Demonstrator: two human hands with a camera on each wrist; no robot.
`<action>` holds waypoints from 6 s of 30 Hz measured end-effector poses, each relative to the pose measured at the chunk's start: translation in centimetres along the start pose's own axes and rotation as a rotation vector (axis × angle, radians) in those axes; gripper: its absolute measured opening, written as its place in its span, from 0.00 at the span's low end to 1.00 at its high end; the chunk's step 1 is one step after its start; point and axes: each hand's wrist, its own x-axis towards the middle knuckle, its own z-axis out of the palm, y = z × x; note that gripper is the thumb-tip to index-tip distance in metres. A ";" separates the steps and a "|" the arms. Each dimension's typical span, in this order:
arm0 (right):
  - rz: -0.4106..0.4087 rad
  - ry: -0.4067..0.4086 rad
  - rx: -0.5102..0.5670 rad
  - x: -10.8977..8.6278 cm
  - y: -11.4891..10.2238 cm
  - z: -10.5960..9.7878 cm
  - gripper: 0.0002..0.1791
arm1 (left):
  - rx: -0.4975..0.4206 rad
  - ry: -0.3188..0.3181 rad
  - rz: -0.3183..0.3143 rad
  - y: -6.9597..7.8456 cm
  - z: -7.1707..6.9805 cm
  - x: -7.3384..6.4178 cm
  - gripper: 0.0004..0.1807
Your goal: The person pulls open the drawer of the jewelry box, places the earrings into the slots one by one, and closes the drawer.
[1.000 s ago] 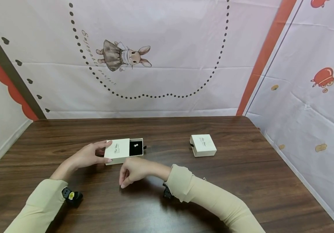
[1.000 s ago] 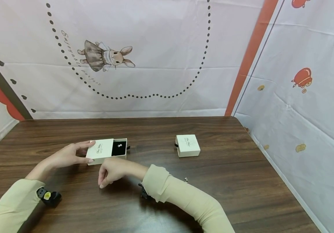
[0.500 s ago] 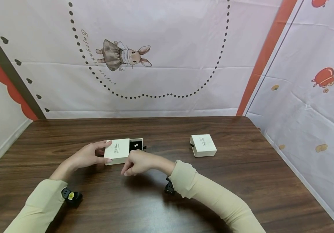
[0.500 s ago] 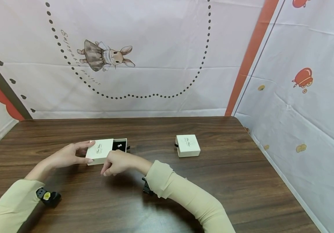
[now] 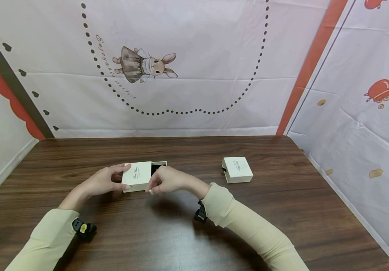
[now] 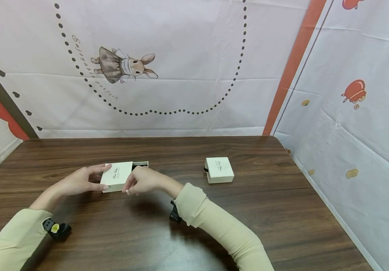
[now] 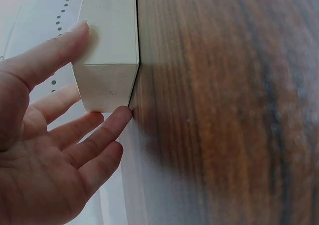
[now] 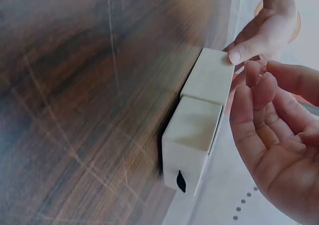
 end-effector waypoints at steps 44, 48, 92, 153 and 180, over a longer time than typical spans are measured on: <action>0.041 0.185 0.043 0.2 2.9 -1.7 0.10 | -0.002 0.010 -0.013 0.3 0.1 -0.2 0.45; 0.068 0.206 0.047 0.2 3.2 -1.7 0.10 | 0.009 0.008 -0.019 0.4 0.2 -0.1 0.45; 0.075 0.251 -0.116 2.1 4.3 -1.1 0.07 | 0.017 0.012 -0.020 0.4 0.0 -0.1 0.45; 0.074 0.262 0.001 1.5 4.9 -1.3 0.09 | 0.006 0.011 -0.033 0.3 0.3 -0.1 0.46; 0.232 0.358 0.131 0.3 5.8 -2.0 0.21 | 0.020 0.005 -0.019 0.1 0.1 0.0 0.46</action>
